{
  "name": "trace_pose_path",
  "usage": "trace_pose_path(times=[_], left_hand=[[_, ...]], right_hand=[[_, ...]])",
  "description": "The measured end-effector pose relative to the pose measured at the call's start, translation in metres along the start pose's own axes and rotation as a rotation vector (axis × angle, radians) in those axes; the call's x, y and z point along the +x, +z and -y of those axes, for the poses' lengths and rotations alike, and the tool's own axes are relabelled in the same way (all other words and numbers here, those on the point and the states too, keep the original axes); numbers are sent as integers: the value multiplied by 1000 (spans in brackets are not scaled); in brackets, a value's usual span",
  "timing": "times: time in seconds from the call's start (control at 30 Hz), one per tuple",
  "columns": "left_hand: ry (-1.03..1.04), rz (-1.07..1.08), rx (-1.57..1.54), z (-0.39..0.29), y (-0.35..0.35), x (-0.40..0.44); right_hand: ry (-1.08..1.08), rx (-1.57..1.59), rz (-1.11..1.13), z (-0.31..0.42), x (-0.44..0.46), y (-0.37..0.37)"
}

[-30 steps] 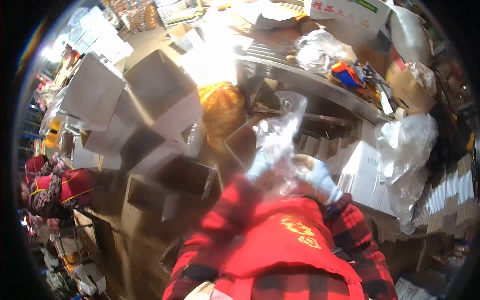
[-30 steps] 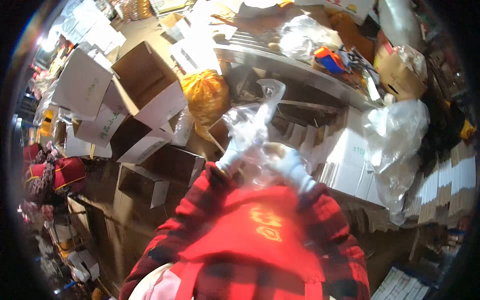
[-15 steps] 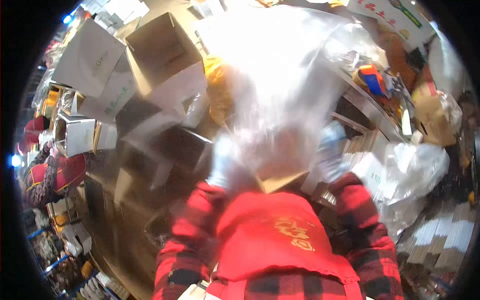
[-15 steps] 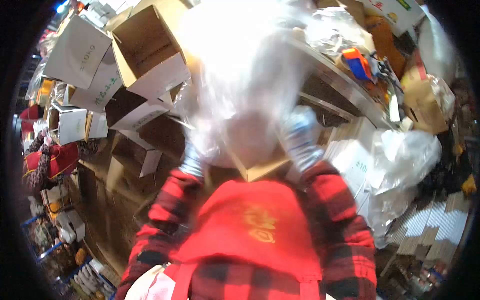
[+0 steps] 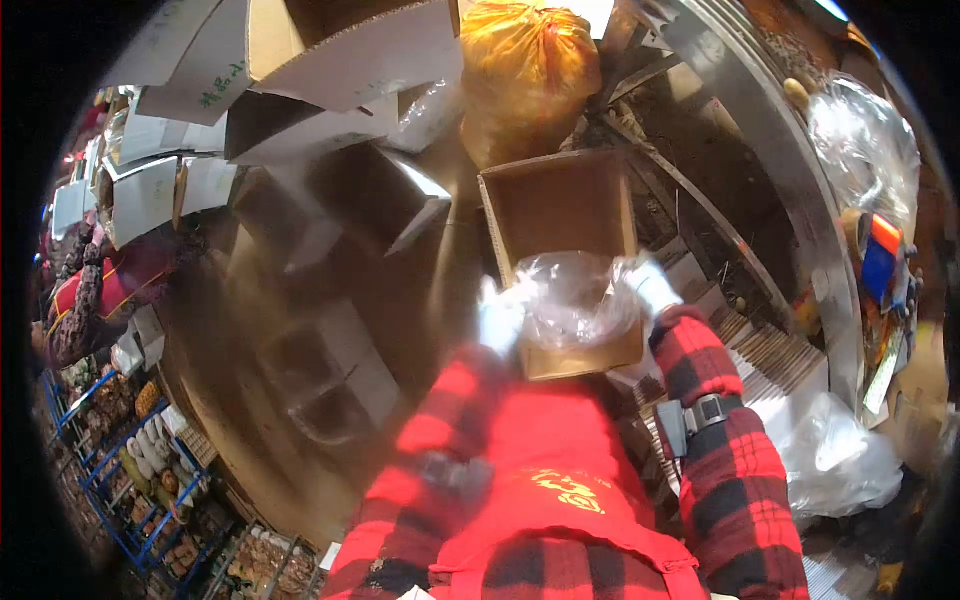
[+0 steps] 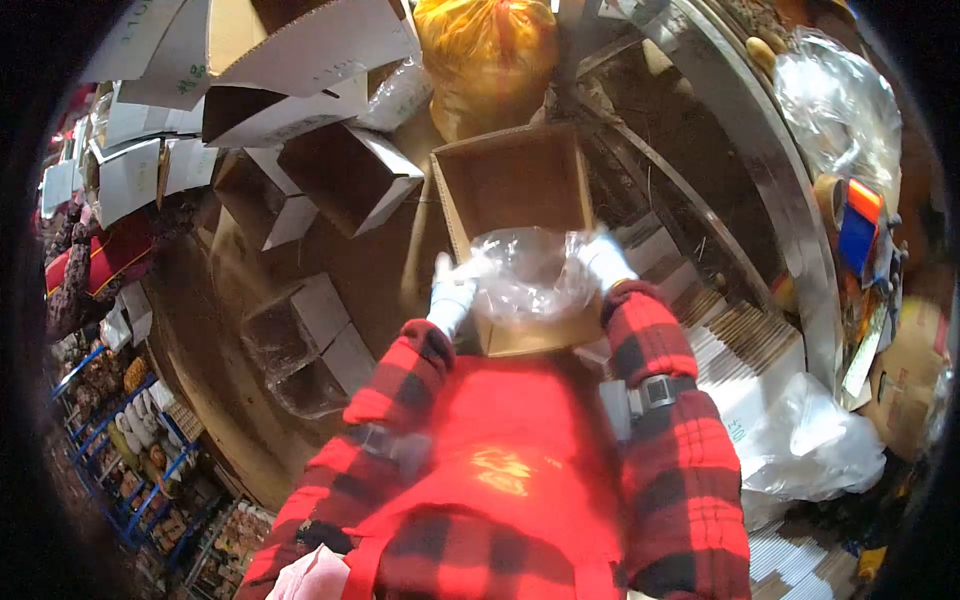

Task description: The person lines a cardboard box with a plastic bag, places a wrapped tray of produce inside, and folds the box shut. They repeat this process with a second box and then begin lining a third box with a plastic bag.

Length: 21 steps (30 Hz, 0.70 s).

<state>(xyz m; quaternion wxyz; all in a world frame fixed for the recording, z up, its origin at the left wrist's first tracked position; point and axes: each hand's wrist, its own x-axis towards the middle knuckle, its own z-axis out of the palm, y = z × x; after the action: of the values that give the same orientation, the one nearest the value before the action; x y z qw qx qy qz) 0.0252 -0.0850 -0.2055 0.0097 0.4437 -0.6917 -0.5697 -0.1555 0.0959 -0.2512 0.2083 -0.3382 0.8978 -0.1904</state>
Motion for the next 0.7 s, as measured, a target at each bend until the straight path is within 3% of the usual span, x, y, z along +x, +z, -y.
trace_pose_path(times=[0.03,0.07,0.13,0.23,0.27,0.33,0.37,0.47,0.5,0.53,0.6,0.63,0.67,0.7], left_hand=[[-215,40,-282,9,7,7],[-217,43,-288,6,5,11],[-162,-2,-99,9,-15,11],[-201,-146,-386,25,-53,34],[-202,-219,-498,31,-67,43],[-258,-120,-990,46,-100,61],[-257,-98,-848,40,-102,65],[-282,-61,-427,-1,-105,82],[-153,-18,-70,-10,-109,91],[-127,15,-13,-18,-109,100],[118,54,421,-33,-109,134],[88,35,310,-56,-95,144],[59,15,198,-76,-79,159],[210,-12,264,-60,-70,194]], right_hand=[[-379,-540,-7,-12,-5,21],[-162,-14,172,-1,-13,12],[383,636,226,25,-36,-4],[526,901,126,40,-49,-54],[651,1060,24,15,-57,-42],[863,1379,-270,-35,-71,-17],[869,1378,-278,-44,-71,-19],[1207,1243,-131,-95,-76,-33],[1320,1196,-76,-107,-78,-35],[1426,1149,-19,-117,-78,-33],[1187,1061,-186,-97,-39,-73],[1108,1102,-78,-111,-14,-90],[1135,1114,-201,-128,23,-87],[1153,1122,-324,-144,60,-85]])
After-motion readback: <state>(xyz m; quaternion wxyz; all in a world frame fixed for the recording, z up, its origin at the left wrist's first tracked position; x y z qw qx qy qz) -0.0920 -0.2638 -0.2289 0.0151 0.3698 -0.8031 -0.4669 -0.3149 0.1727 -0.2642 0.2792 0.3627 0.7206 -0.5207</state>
